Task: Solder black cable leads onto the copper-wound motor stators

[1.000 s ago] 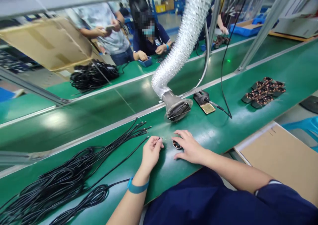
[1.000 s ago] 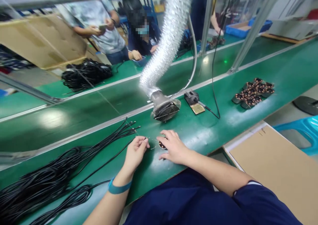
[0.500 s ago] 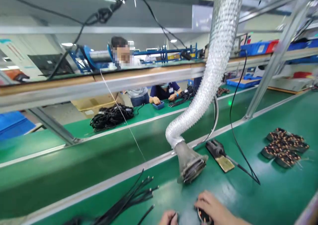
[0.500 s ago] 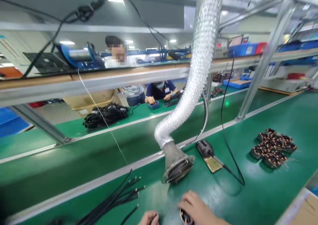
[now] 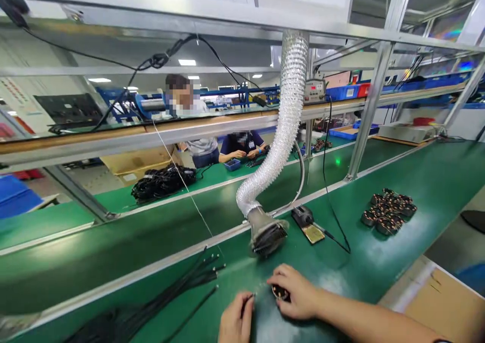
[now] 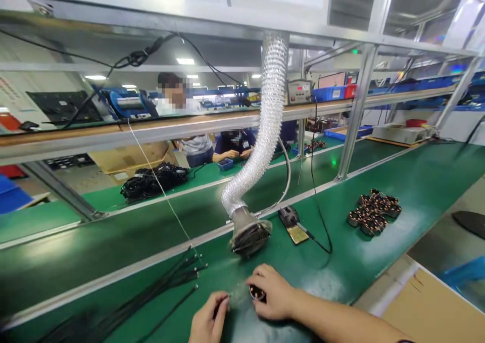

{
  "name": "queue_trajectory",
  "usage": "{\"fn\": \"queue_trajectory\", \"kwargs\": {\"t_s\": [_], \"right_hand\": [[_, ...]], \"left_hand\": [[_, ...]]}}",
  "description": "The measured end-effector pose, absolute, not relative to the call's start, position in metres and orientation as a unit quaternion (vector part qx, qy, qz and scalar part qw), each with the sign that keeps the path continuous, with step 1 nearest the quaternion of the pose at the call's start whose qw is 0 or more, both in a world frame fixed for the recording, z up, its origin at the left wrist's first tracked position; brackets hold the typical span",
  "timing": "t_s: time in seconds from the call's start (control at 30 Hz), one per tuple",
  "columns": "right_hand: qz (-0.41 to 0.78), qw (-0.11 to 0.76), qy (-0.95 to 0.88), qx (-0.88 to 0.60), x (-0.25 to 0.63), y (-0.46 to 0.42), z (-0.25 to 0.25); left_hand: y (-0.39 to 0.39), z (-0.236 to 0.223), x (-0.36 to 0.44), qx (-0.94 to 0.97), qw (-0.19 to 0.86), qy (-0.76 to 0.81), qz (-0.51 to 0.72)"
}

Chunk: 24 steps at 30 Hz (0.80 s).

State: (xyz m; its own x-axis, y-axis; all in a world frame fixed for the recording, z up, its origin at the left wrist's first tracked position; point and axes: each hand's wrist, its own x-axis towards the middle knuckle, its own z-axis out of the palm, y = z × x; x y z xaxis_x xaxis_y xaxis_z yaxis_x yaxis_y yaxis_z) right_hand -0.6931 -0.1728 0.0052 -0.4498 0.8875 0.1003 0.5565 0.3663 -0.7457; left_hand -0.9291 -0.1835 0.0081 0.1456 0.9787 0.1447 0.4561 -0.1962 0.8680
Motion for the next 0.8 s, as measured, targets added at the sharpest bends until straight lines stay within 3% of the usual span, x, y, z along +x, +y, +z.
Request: {"fn": "queue_trajectory", "kwargs": {"t_s": [0.23, 0.37, 0.57, 0.8], "right_hand": [[0.367, 0.244, -0.786, -0.434, -0.659, -0.177, 0.027], [0.419, 0.215, -0.774, -0.423, -0.642, -0.174, 0.03], [0.48, 0.276, -0.669, -0.495, -0.655, -0.165, 0.031], [0.581, 0.23, -0.574, -0.529, -0.677, -0.152, 0.029]], "left_hand": [[-0.173, 0.058, -0.885, 0.68, 0.374, 0.524, 0.35], [-0.151, 0.048, -0.88, 0.687, 0.409, 0.521, 0.3], [-0.15, 0.024, -0.894, 0.614, 0.445, 0.575, 0.307], [-0.165, 0.018, -0.901, 0.536, 0.526, 0.586, 0.305]]}}
